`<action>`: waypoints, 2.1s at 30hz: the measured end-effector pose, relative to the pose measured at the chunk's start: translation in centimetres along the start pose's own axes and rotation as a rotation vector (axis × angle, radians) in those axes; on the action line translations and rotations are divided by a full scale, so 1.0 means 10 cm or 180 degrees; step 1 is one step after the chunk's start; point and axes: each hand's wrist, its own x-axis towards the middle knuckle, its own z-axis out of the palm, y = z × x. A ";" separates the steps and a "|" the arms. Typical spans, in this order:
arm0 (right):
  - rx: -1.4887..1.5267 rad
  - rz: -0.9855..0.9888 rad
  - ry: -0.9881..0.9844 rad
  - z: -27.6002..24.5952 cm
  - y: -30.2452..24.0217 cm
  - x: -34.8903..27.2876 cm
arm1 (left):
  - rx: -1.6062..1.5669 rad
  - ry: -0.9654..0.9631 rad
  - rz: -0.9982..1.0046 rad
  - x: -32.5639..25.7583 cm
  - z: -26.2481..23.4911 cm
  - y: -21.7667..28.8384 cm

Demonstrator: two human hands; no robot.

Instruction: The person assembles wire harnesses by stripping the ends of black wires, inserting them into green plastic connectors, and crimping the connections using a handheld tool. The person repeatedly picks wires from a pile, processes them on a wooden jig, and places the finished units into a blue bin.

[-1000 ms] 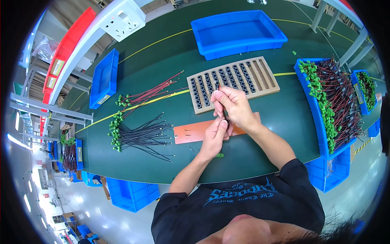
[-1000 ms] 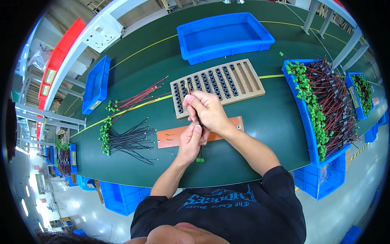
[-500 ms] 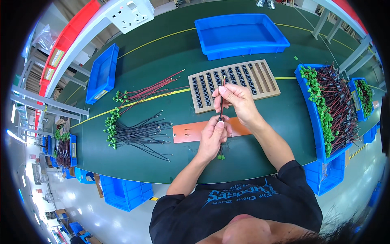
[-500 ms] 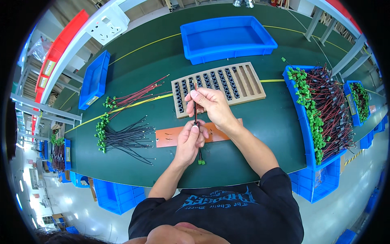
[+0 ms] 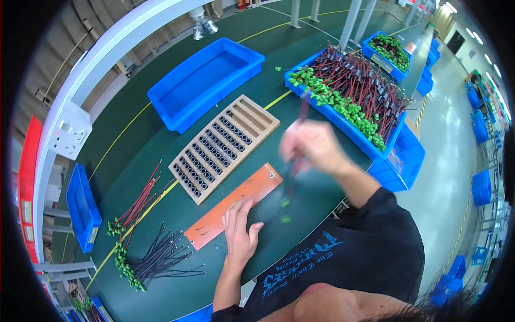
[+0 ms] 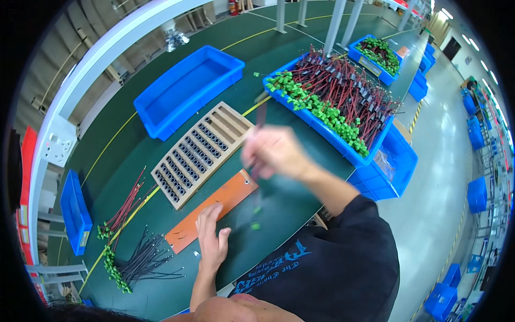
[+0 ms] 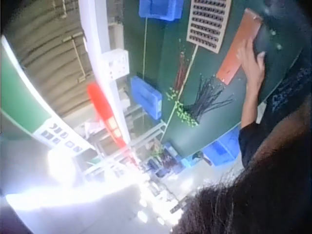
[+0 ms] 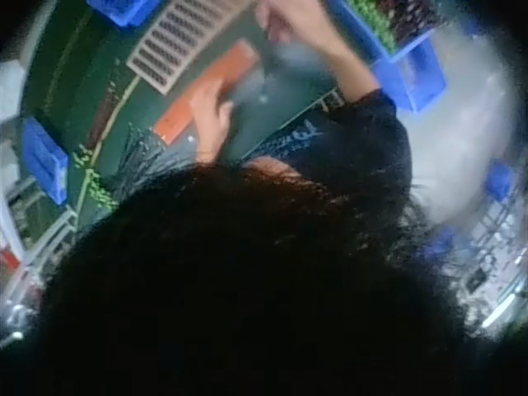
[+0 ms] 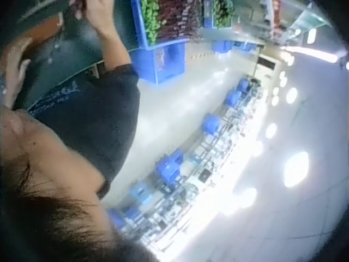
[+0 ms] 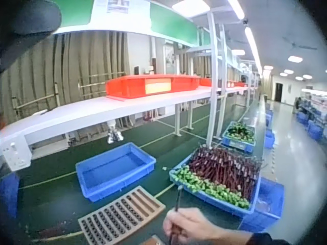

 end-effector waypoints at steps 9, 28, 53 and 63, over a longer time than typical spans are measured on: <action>-0.2231 0.0817 0.2134 -3.23 -0.37 0.47 | 0.0206 -0.0256 0.0570 -0.23 0.26 -0.20; -0.3588 -0.1778 -0.0068 0.41 1.61 1.95 | 0.0135 -0.0264 0.0692 -0.37 0.22 -0.48; -0.3150 -0.0725 0.0588 0.42 1.70 2.01 | 0.1936 0.0521 -0.1273 -1.40 -2.51 -1.29; -0.3082 -0.0973 0.0569 0.40 1.75 2.03 | 0.0726 0.1430 -0.2160 -1.54 -2.93 -1.25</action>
